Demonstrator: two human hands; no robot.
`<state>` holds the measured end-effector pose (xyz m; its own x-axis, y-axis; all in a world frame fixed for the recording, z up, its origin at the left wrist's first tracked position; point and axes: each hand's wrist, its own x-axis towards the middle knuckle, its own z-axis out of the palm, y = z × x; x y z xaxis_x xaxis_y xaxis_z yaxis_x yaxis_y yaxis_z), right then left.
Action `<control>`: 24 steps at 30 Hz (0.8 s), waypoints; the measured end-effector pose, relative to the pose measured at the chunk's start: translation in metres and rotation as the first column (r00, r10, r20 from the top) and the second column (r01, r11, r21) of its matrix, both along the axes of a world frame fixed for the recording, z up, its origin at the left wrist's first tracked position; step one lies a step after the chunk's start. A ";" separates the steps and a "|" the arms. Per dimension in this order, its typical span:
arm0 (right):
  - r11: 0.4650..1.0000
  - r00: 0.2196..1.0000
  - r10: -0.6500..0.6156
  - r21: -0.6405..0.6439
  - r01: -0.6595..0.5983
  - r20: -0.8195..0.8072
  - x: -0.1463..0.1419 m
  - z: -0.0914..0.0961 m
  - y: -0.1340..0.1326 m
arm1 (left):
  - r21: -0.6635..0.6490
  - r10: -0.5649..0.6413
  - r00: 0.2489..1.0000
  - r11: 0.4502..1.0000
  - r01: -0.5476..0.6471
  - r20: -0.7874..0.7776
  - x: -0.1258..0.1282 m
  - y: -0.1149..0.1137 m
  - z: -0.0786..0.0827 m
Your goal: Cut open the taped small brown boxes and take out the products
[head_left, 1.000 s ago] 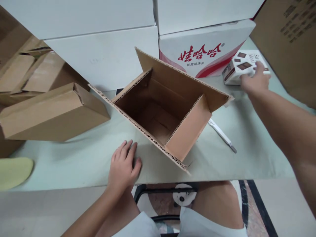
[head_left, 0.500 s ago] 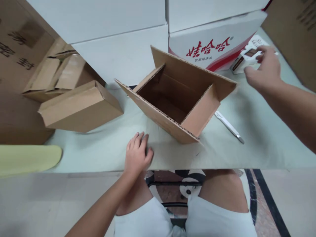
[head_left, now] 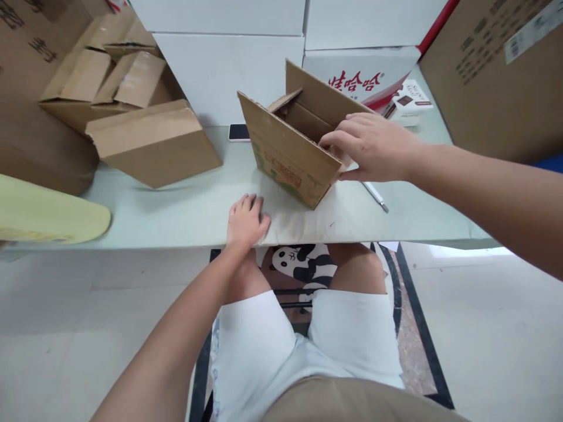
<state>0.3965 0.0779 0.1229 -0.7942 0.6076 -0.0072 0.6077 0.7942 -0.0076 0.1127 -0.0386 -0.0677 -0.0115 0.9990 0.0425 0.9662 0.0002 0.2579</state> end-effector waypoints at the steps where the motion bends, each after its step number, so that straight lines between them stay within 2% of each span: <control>1: 0.999 0.999 -0.038 0.007 0.038 0.002 -0.001 0.000 -0.003 | 0.006 0.000 1.000 1.000 0.000 0.002 0.000 0.000 0.000; 4: 0.994 0.994 -0.107 0.034 0.107 -0.003 0.001 -0.001 -0.011 | 0.030 -0.005 1.000 1.000 0.005 0.013 0.000 -0.001 -0.001; 9: 0.993 0.994 -0.107 0.041 0.108 -0.028 0.008 -0.008 -0.016 | 0.059 0.000 0.999 0.998 -0.002 0.032 -0.002 -0.001 -0.003; 13: 0.964 0.966 -0.246 0.084 0.252 -0.076 0.018 -0.004 -0.003 | 0.061 -0.006 1.000 0.998 0.004 0.029 -0.002 -0.001 -0.002; 17: 0.888 0.902 -0.374 0.197 0.415 -0.215 0.044 0.020 0.009 | 0.057 -0.005 1.000 0.998 0.004 0.012 -0.002 -0.002 0.000; 20: 0.822 0.850 -0.443 0.249 0.512 -0.285 0.078 0.038 0.004 | 0.059 -0.008 1.000 0.998 0.007 0.017 -0.002 -0.002 0.000; 24: 0.711 0.768 -0.561 0.295 0.638 -0.308 0.137 0.043 -0.014 | 0.061 -0.017 1.000 0.998 0.015 0.025 -0.003 -0.002 -0.001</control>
<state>0.5338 0.0636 0.1660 -0.2230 0.8811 0.4171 0.9730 0.2271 0.0406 0.1098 -0.0406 -0.0691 0.0027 0.9946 0.1034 0.9591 -0.0319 0.2812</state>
